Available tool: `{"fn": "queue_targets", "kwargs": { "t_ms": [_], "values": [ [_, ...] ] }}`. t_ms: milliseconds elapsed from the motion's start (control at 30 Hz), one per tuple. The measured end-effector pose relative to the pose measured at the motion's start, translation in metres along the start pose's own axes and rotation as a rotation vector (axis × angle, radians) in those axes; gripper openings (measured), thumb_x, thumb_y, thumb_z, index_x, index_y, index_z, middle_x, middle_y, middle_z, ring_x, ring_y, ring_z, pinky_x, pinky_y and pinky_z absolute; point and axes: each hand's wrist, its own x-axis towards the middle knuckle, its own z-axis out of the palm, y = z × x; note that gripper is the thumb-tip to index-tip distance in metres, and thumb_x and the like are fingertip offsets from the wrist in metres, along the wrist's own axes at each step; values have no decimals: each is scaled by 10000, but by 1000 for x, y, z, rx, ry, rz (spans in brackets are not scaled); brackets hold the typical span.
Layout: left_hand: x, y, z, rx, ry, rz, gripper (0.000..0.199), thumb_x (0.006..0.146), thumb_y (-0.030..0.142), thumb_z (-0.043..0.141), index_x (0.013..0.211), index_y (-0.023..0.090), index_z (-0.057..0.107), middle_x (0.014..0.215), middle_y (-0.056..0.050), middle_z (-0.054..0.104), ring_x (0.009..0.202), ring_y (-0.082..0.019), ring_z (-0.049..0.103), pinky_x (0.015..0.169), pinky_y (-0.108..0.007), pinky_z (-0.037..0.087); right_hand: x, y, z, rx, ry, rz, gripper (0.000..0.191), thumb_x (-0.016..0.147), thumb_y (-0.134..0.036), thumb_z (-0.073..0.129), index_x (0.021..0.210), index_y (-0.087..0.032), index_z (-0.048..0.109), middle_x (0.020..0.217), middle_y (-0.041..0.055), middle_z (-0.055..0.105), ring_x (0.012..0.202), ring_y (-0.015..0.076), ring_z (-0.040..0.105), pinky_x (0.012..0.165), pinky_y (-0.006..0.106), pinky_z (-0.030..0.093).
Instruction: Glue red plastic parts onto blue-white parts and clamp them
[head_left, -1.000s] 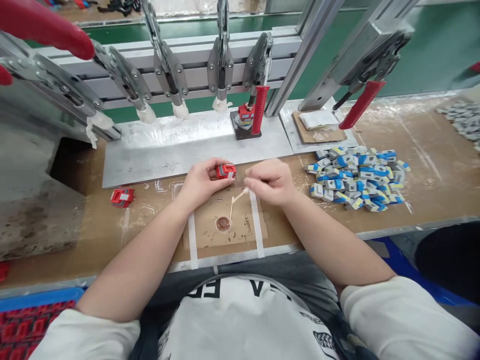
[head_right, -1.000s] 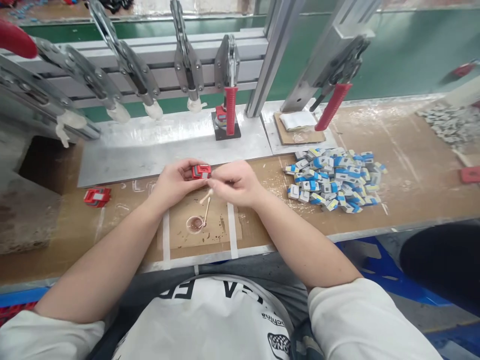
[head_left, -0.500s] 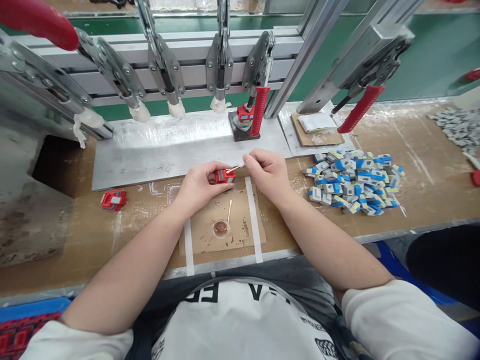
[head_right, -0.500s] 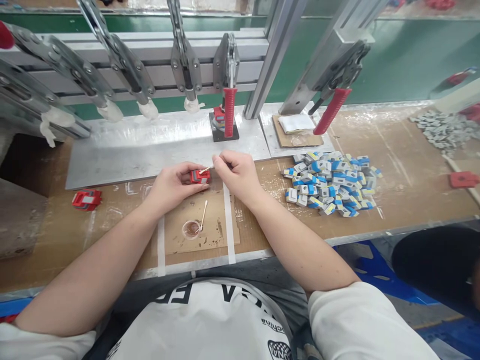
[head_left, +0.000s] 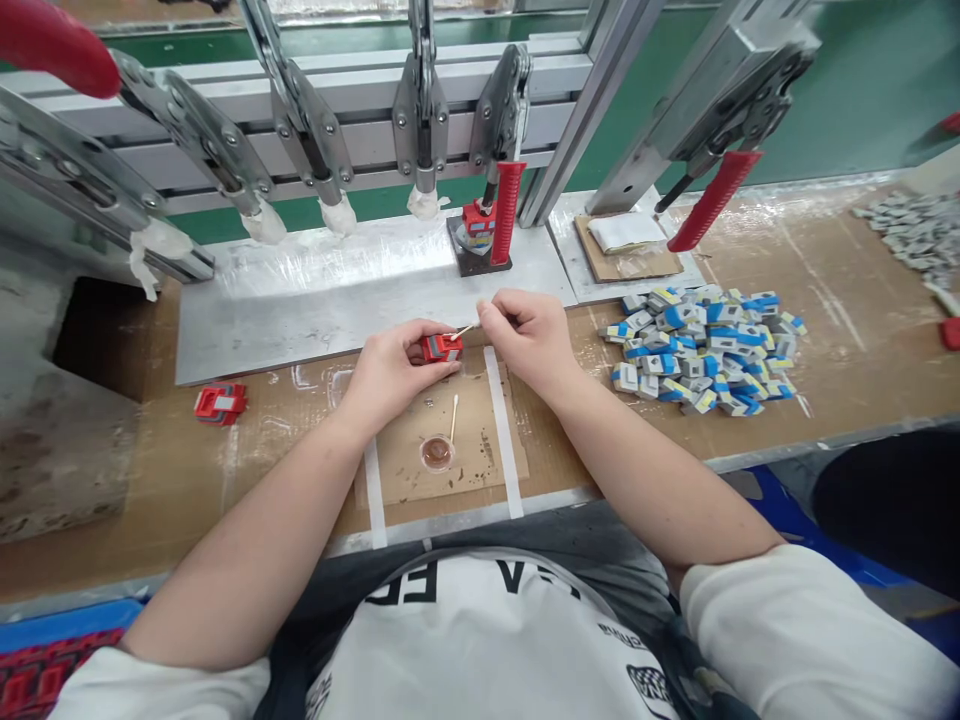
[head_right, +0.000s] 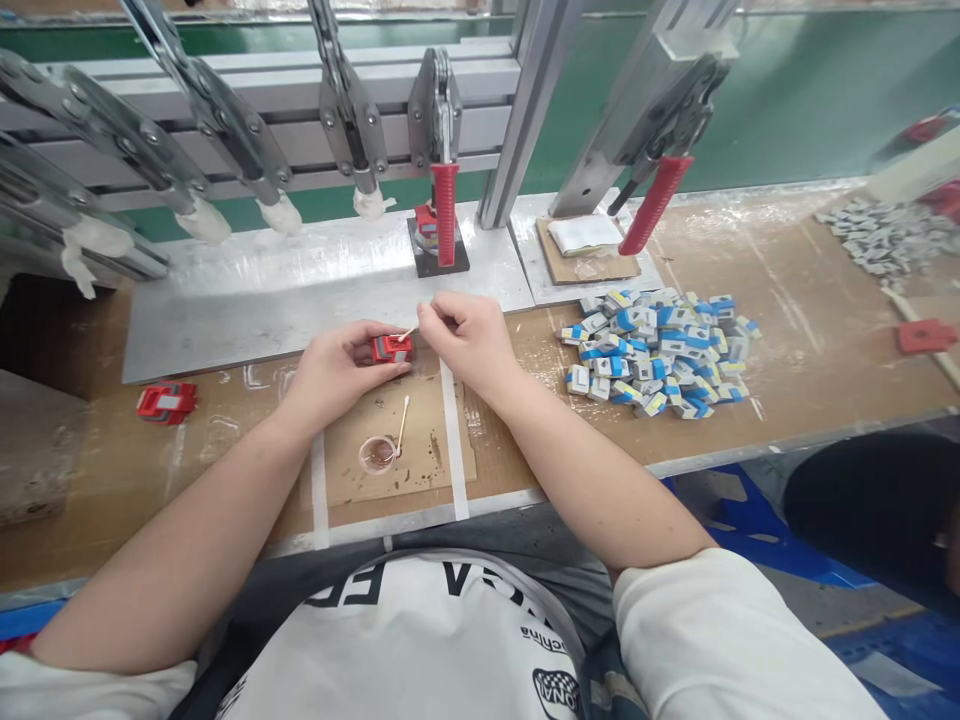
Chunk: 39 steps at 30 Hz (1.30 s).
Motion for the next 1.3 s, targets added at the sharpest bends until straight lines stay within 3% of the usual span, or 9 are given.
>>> {"fn": "queue_targets", "kwargs": {
  "t_ms": [233, 433, 633, 933, 1100, 1233, 1300],
  "values": [
    [0, -4, 2, 19, 29, 16, 424, 762, 301, 905, 1161, 212, 789, 1115, -57, 818, 1012, -255, 773, 1001, -421, 614, 1, -3, -5, -91, -6, -10, 413, 945, -265, 547, 625, -220, 290, 589, -49, 254, 577, 112, 260, 596, 305, 220],
    [-1, -4, 3, 44, 62, 46, 429, 772, 296, 896, 1183, 222, 799, 1170, -56, 810, 1074, -254, 756, 1070, -428, 590, 1, -3, -6, -27, -53, 14, 404, 928, -267, 537, 615, -222, 286, 594, -47, 250, 577, 109, 252, 585, 299, 210],
    [-1, -5, 5, 50, 49, 40, 434, 783, 295, 885, 1200, 220, 793, 1203, -62, 799, 1113, -259, 745, 1072, -430, 596, 0, -3, -5, 8, -129, 61, 460, 989, -317, 571, 624, -218, 309, 605, -38, 276, 603, 115, 294, 600, 294, 244],
    [0, -6, 5, 86, 43, 81, 415, 792, 255, 862, 1198, 216, 787, 1190, -40, 797, 1092, -241, 751, 1058, -409, 604, -1, -6, -3, 19, -112, -81, 501, 1053, -390, 573, 656, -214, 325, 635, -27, 311, 629, 128, 346, 655, 312, 289],
    [0, -4, 6, 93, 42, 59, 418, 783, 285, 873, 1184, 212, 784, 1177, -47, 796, 1069, -245, 754, 1036, -412, 617, 0, -3, -5, 6, -162, -42, 536, 1028, -447, 635, 647, -221, 335, 623, -28, 304, 639, 135, 354, 636, 303, 297],
    [0, -3, 5, 63, 59, 76, 439, 795, 319, 865, 1204, 201, 758, 1302, -82, 757, 1132, -258, 744, 1074, -430, 603, 3, -8, -15, 68, -145, -36, 559, 1027, -472, 653, 631, -219, 351, 624, -29, 316, 630, 128, 362, 620, 289, 299],
    [1, -3, 4, 29, 89, 121, 427, 811, 348, 854, 1195, 197, 745, 1430, -110, 691, 1180, -263, 735, 1077, -418, 600, 1, -14, -18, 154, -253, -78, 579, 1021, -527, 662, 615, -217, 389, 603, -37, 338, 605, 121, 370, 612, 280, 306]
  ]
}}
